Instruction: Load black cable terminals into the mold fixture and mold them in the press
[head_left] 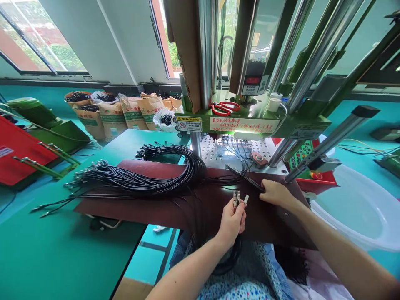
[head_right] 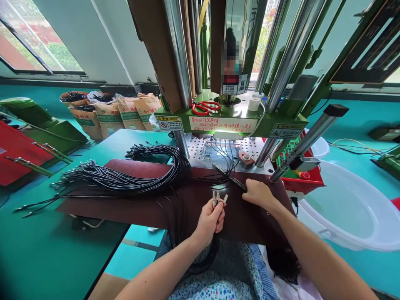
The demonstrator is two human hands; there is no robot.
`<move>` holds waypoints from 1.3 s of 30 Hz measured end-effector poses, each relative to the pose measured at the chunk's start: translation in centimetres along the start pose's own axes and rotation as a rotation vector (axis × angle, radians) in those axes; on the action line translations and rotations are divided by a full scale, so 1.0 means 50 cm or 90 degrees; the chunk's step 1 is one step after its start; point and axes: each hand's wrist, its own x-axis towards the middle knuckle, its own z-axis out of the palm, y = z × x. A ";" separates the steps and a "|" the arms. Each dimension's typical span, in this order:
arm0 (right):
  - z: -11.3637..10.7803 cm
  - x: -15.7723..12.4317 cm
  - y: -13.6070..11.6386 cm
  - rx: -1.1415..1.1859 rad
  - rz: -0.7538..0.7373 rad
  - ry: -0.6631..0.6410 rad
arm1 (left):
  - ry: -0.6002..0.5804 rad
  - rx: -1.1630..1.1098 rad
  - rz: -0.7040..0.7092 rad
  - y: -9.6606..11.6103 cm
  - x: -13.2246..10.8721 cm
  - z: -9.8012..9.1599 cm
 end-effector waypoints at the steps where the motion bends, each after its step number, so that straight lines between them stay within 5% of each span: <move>1: 0.001 -0.028 0.011 0.002 0.019 -0.003 | -0.004 0.005 -0.005 0.001 -0.001 0.001; 5: -0.008 -0.130 0.047 0.075 0.047 -0.028 | -0.022 0.035 -0.033 0.001 0.001 0.013; 11: -0.014 -0.240 0.025 0.722 0.103 -0.208 | -0.071 0.097 -0.028 -0.011 0.003 0.036; 17: 0.035 -0.249 -0.023 0.972 0.155 0.009 | -0.126 0.219 -0.020 -0.031 0.007 0.051; 21: 0.051 -0.232 -0.037 1.014 0.148 0.090 | -0.149 0.278 -0.046 -0.036 0.009 0.067; 34: 0.063 -0.237 -0.049 0.836 0.101 0.110 | -0.200 0.341 0.049 -0.037 0.009 0.065; 39: 0.059 -0.238 -0.045 0.935 0.129 0.109 | -0.046 0.221 -0.001 -0.015 0.021 0.062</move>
